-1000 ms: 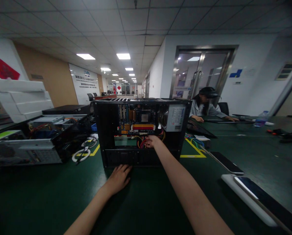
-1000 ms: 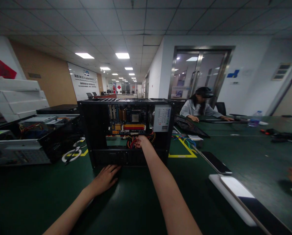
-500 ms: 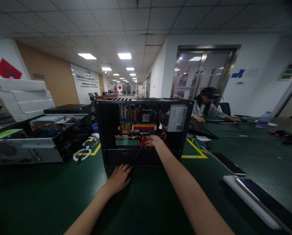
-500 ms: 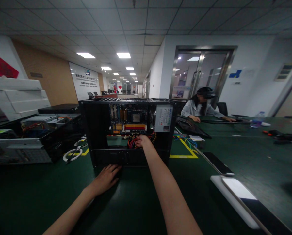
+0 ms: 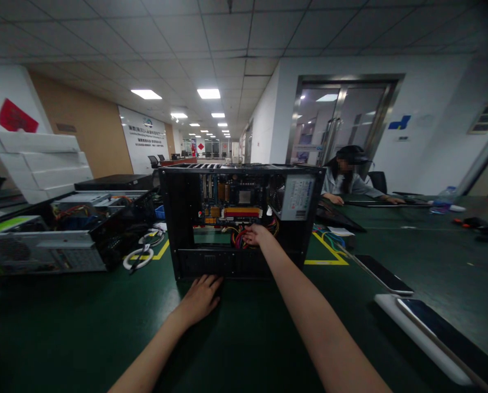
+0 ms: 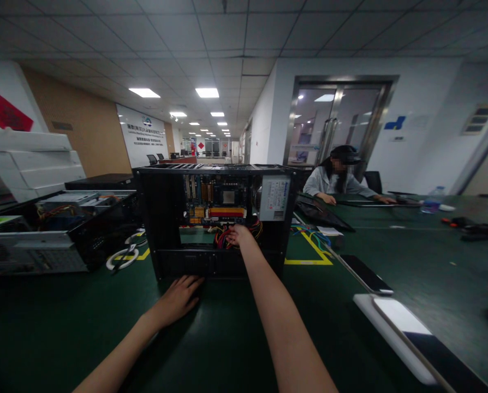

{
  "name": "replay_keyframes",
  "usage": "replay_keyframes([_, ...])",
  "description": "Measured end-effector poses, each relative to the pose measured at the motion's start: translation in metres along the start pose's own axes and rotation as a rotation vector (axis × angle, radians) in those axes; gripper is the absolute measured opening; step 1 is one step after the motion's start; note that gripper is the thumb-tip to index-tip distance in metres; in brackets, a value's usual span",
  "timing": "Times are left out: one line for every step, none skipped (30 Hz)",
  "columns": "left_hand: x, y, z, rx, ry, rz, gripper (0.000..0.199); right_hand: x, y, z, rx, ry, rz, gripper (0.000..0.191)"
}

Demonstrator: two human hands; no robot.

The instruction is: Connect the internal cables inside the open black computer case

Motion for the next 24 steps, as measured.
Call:
replay_keyframes([0.000,0.000,0.000,0.001,0.001,-0.001,0.048,0.000,0.000,0.000,-0.001,-0.003,-0.002,0.009])
replay_keyframes([0.000,0.000,0.000,-0.001,0.002,-0.001,0.048,0.000,0.000,0.000,0.000,-0.007,-0.006,0.009])
replay_keyframes([0.000,0.000,0.000,-0.003,0.003,-0.003,0.048,0.001,0.000,0.000,0.000,-0.010,-0.012,0.009])
replay_keyframes([0.000,0.000,0.000,-0.006,0.004,-0.005,0.048,0.001,-0.001,0.000,-0.001,-0.013,-0.020,0.009])
replay_keyframes([0.000,0.000,0.000,-0.009,0.004,-0.006,0.047,0.002,-0.001,-0.001,-0.003,-0.014,-0.029,0.008])
replay_keyframes([0.000,0.000,-0.001,-0.010,0.003,-0.007,0.047,0.003,-0.002,-0.001,-0.006,-0.013,-0.040,0.008])
replay_keyframes([0.000,0.001,-0.001,-0.010,0.002,-0.008,0.047,0.003,-0.002,-0.001,-0.009,-0.013,-0.050,0.008])
replay_keyframes([0.001,0.001,0.000,-0.007,0.000,-0.009,0.048,0.004,-0.003,-0.001,-0.010,-0.016,-0.060,0.008])
replay_keyframes([0.001,0.001,0.000,-0.005,-0.002,-0.010,0.048,0.005,-0.004,-0.002,-0.010,-0.025,-0.071,0.008])
replay_keyframes([0.001,0.001,0.000,-0.003,-0.004,-0.010,0.048,0.005,-0.005,-0.002,-0.013,-0.042,-0.082,0.008])
replay_keyframes([0.001,0.001,0.000,-0.002,-0.004,-0.011,0.049,0.006,-0.005,-0.002,-0.020,-0.066,-0.095,0.008])
replay_keyframes([0.001,0.001,0.000,-0.003,-0.004,-0.012,0.048,0.007,-0.006,-0.002,-0.029,-0.097,-0.105,0.009])
replay_keyframes([0.001,0.001,-0.001,-0.005,-0.004,-0.014,0.048,0.008,-0.007,-0.003,-0.042,-0.131,-0.114,0.009])
replay_keyframes([0.001,0.001,-0.001,-0.006,-0.003,-0.017,0.048,0.008,-0.007,-0.003,-0.059,-0.167,-0.113,0.009])
replay_keyframes([0.001,0.001,-0.001,-0.007,-0.002,-0.017,0.048,0.007,-0.007,-0.004,-0.080,-0.202,-0.102,0.009])
replay_keyframes([0.001,0.001,-0.001,-0.004,-0.001,-0.016,0.049,0.006,-0.006,-0.005,-0.101,-0.233,-0.086,0.008])
replay_keyframes([0.001,0.002,0.000,-0.002,-0.002,-0.012,0.049,0.005,-0.006,-0.005,-0.119,-0.259,-0.067,0.008])
replay_keyframes([0.000,0.002,0.000,0.000,-0.003,-0.009,0.049,0.004,-0.006,-0.006,-0.137,-0.273,-0.048,0.009])
replay_keyframes([0.000,0.002,0.000,-0.002,-0.005,-0.006,0.049,0.002,-0.005,-0.007,-0.161,-0.277,-0.020,0.010])
replay_keyframes([0.000,0.002,0.000,-0.004,-0.006,-0.006,0.048,-0.002,-0.005,-0.010,-0.193,-0.274,0.021,0.011])
replay_keyframes([0.000,0.001,-0.001,-0.009,-0.008,-0.008,0.048,-0.007,-0.005,-0.015,-0.242,-0.270,0.080,0.012])
replay_keyframes([0.000,0.001,-0.001,-0.015,-0.008,-0.010,0.048,-0.014,-0.006,-0.022,-0.308,-0.276,0.159,0.013])
replay_keyframes([0.000,0.001,-0.001,-0.020,-0.007,-0.012,0.048,-0.021,-0.009,-0.030,-0.384,-0.297,0.243,0.016])
replay_keyframes([0.000,0.001,-0.001,-0.021,-0.008,-0.014,0.048,-0.025,-0.012,-0.038,-0.443,-0.346,0.279,0.020])
Point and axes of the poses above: each hand's wrist, its own y-axis towards the middle knuckle, its own x-axis out of the palm, z = x × y, the point moved 8 cm from there along y, towards the middle knuckle, and after that the axes turned 12 degrees about -x, right-handed, at the moved point
